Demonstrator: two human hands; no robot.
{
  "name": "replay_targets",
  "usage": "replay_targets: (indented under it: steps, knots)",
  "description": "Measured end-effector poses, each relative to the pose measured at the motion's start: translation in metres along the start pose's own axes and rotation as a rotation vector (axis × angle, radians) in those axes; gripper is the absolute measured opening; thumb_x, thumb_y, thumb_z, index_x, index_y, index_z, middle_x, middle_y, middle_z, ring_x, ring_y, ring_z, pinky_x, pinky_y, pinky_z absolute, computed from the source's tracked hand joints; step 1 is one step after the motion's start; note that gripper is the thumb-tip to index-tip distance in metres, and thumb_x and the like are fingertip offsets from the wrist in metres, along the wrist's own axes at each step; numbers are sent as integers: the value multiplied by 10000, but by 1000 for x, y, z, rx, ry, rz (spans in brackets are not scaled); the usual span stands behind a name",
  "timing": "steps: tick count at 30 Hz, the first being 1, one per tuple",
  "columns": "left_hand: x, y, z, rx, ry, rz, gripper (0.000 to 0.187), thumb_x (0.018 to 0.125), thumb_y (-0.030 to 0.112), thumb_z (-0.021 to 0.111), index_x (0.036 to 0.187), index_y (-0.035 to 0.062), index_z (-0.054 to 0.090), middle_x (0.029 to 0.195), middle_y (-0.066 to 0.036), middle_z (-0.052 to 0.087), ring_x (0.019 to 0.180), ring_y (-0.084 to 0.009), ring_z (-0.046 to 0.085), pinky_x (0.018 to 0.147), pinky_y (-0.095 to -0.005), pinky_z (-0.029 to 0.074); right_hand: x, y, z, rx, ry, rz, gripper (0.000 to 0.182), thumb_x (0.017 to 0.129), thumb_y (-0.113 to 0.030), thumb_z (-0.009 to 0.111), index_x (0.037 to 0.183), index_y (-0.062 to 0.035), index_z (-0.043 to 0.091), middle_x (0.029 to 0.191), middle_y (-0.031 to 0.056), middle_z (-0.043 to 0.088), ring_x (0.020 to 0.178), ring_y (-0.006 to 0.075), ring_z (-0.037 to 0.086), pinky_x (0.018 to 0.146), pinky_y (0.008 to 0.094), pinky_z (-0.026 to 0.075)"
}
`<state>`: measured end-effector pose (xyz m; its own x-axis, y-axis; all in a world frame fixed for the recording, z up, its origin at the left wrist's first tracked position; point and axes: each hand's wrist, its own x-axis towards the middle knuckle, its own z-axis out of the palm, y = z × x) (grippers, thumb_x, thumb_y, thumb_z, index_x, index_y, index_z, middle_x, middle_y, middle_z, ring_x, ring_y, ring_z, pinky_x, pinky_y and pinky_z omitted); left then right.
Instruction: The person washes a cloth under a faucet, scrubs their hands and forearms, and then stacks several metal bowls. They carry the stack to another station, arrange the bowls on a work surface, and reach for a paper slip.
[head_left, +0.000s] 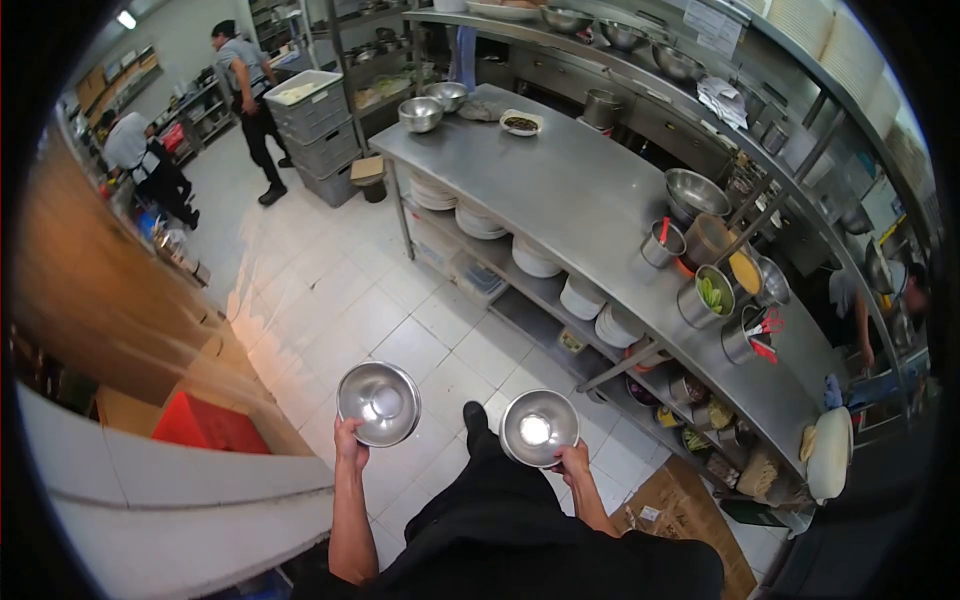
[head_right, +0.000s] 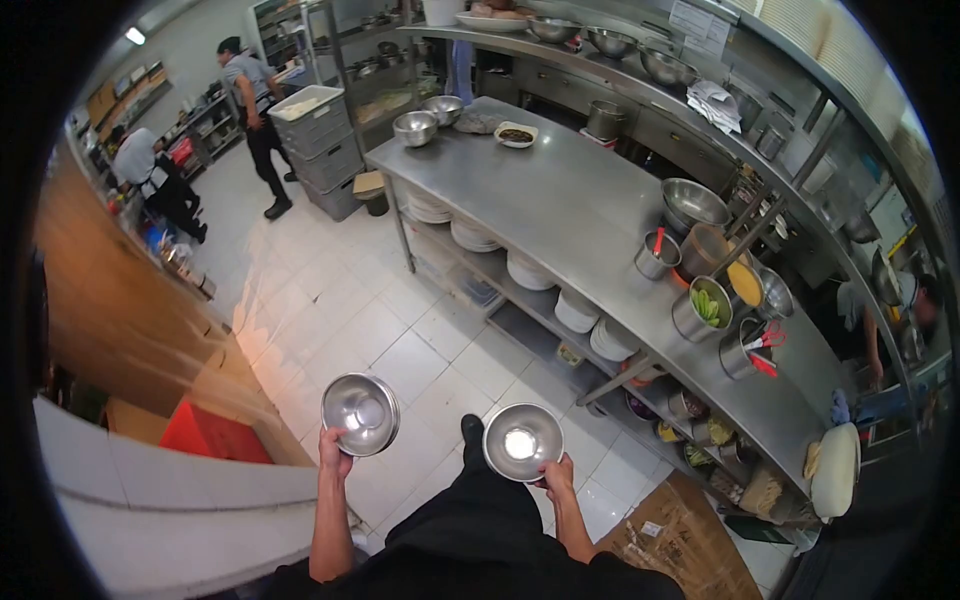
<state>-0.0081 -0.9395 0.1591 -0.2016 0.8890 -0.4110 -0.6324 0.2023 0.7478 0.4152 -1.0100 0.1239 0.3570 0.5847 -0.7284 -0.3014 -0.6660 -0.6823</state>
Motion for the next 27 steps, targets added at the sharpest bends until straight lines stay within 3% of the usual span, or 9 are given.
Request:
replay_targets:
  steps: [7, 9, 13, 15, 16, 19, 24, 27]
  knots:
    - [73, -12, 68, -114, 126, -97, 480, 689, 54, 494, 1164, 26, 436, 1060, -113, 531, 973, -237, 533, 863, -371, 431, 95, -141, 102, -97, -107, -102, 508, 596, 35, 535, 1096, -16, 461, 807, 133, 556, 544, 233, 546, 359, 328, 451]
    - [85, -12, 67, -113, 146, -98, 481, 691, 55, 493, 1167, 23, 432, 1068, -115, 526, 976, -242, 532, 862, -376, 432, 108, -199, 139, -93, -186, -177, 517, 590, 4, 555, 1100, 0, 472, 833, 140, 566, 613, 234, 578, 393, 328, 476]
    - [115, -1, 72, -108, 195, -83, 507, 690, 52, 487, 1190, 18, 413, 1095, -126, 511, 991, -259, 529, 870, -387, 432, 134, -317, 218, 22, -248, -271, 492, 609, 9, 558, 1095, -5, 479, 732, 96, 526, 541, 204, 539, 360, 317, 451]
    - [133, 11, 75, -132, 196, -52, 535, 677, 43, 488, 1204, 19, 402, 1093, -130, 510, 996, -260, 529, 873, -379, 438, 172, -355, 258, 153, -263, -277, 483, 631, 22, 538, 1105, -1, 451, 756, 101, 526, 525, 204, 537, 333, 313, 439]
    - [148, 13, 73, -127, 201, -50, 535, 677, 43, 488, 1204, 19, 402, 1093, -130, 510, 996, -260, 529, 873, -379, 438, 177, -382, 275, 154, -320, -272, 420, 653, -4, 540, 1067, -14, 466, 757, 89, 533, 544, 198, 550, 386, 312, 473]
    - [189, 23, 60, -44, 205, -19, 531, 689, 95, 512, 1204, 13, 407, 1115, -130, 512, 1024, -261, 524, 896, -403, 423, 232, -429, 335, 309, -299, -266, 224, 672, -18, 518, 883, 53, 501, 684, 116, 544, 492, 224, 567, 401, 355, 519]
    - [258, 73, 72, -53, 195, 15, 557, 674, 38, 482, 1224, 22, 393, 1111, -128, 503, 1030, -253, 503, 912, -374, 395, 326, -474, 403, 381, -394, -143, 282, 694, -38, 499, 952, 71, 474, 801, 198, 557, 532, 256, 583, 482, 347, 560]
    - [314, 105, 84, -11, 139, 22, 517, 665, -16, 462, 1179, 19, 421, 1081, -116, 524, 997, -231, 519, 858, -334, 433, 338, -491, 438, 532, -253, -149, 315, 762, -132, 544, 1005, 50, 457, 921, 221, 534, 661, 287, 597, 545, 348, 567]
